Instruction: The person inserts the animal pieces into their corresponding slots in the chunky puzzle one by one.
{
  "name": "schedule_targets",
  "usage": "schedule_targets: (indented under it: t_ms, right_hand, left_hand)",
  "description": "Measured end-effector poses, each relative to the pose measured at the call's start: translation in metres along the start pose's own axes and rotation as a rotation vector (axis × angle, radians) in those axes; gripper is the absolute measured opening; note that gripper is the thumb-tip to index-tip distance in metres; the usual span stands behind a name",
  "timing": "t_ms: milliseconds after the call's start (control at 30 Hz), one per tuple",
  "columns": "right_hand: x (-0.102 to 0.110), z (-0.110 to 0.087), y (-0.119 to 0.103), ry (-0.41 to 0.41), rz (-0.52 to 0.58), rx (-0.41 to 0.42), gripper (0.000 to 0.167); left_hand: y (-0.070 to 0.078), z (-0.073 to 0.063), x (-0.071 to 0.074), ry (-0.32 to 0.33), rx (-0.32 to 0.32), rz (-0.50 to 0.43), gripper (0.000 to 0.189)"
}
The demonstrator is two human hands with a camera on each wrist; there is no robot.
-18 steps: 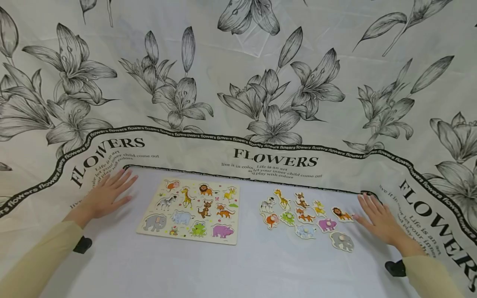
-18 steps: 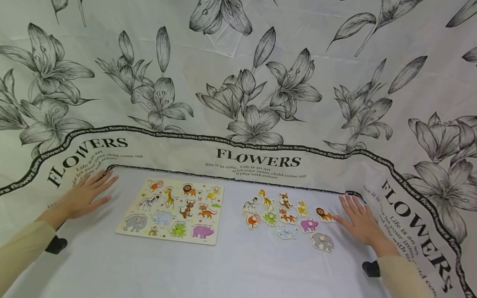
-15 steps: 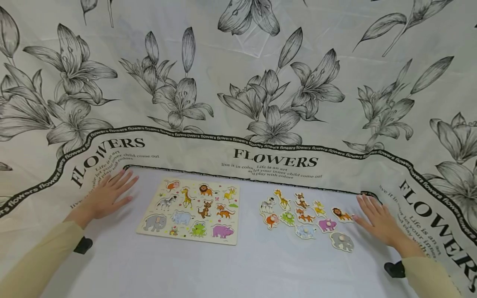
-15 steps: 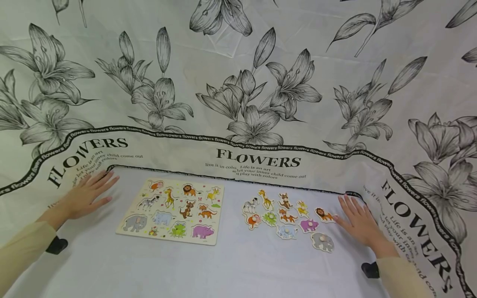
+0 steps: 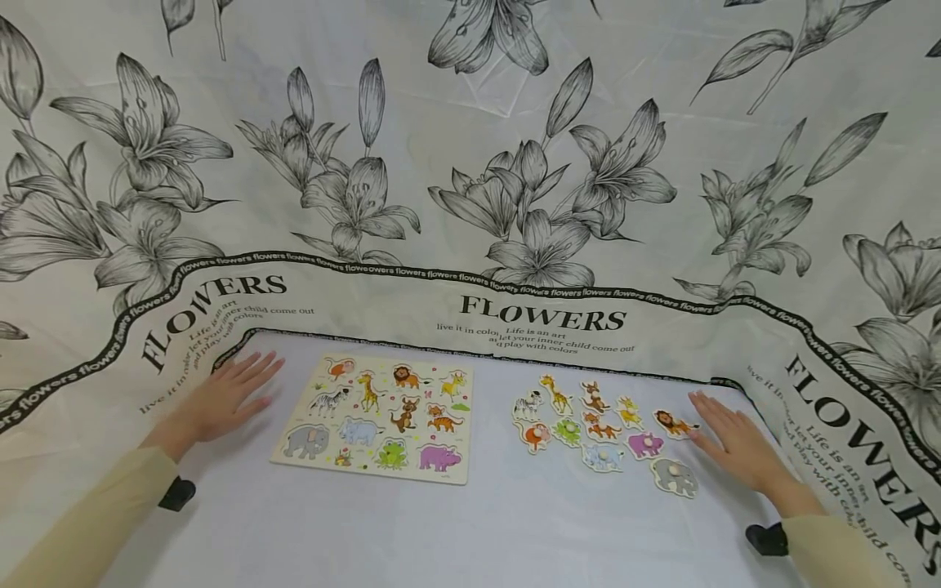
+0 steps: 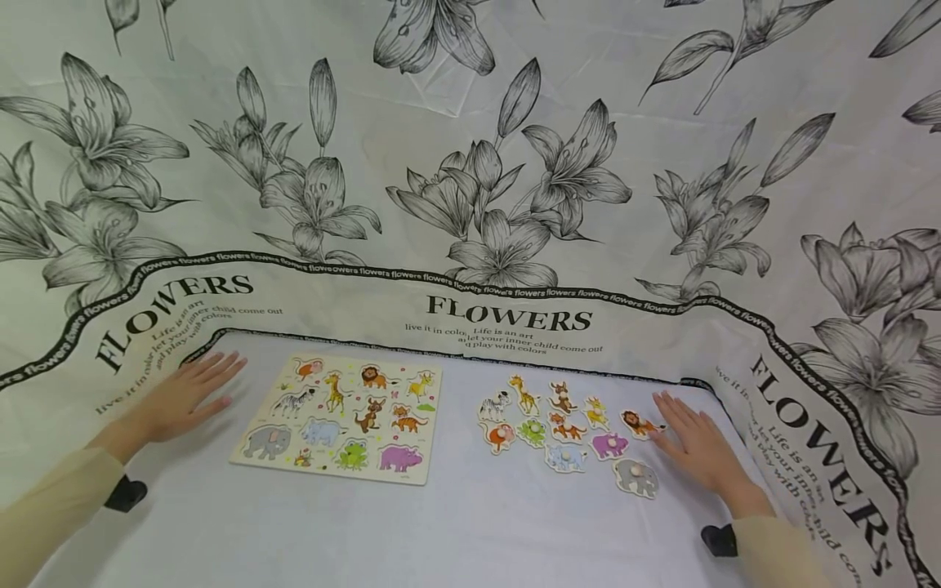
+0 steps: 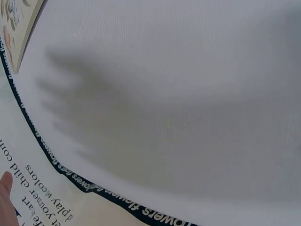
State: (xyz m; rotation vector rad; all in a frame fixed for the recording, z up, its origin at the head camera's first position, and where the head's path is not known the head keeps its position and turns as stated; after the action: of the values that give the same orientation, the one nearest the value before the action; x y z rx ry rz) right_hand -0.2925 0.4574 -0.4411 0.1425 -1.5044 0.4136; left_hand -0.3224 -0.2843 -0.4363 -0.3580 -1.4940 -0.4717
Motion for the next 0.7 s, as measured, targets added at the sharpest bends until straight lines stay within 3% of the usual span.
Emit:
schedule_targets:
  t_ms: [233,400,700]
  right_hand:
    - [-0.001,0.007,-0.011,0.056,-0.026,0.028,0.065]
    - [-0.005,0.009,-0.018,0.052,-0.019,0.020,0.062]
    - [-0.011,0.014,-0.032,0.034,0.033,0.012,0.059]
  left_hand:
    - [0.007,0.004,-0.004,-0.019,0.024,-0.036,0.055]
    - [0.015,0.005,-0.007,-0.029,0.011,-0.027,0.053]
    - [0.015,0.011,-0.025,-0.047,-0.001,-0.036,0.053]
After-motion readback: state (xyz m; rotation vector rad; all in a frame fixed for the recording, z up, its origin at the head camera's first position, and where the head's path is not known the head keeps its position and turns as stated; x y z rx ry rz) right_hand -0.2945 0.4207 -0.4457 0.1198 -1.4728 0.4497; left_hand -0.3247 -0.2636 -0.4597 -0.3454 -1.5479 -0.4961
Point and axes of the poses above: each hand's wrist, its own z-axis towards the middle knuckle, its own x-axis out of the back of the hand, y = z × x, the point moved 8 cm from there along z, towards the middle knuckle, and after that the axes turned 11 degrees about -y, right-handed, at the moved point
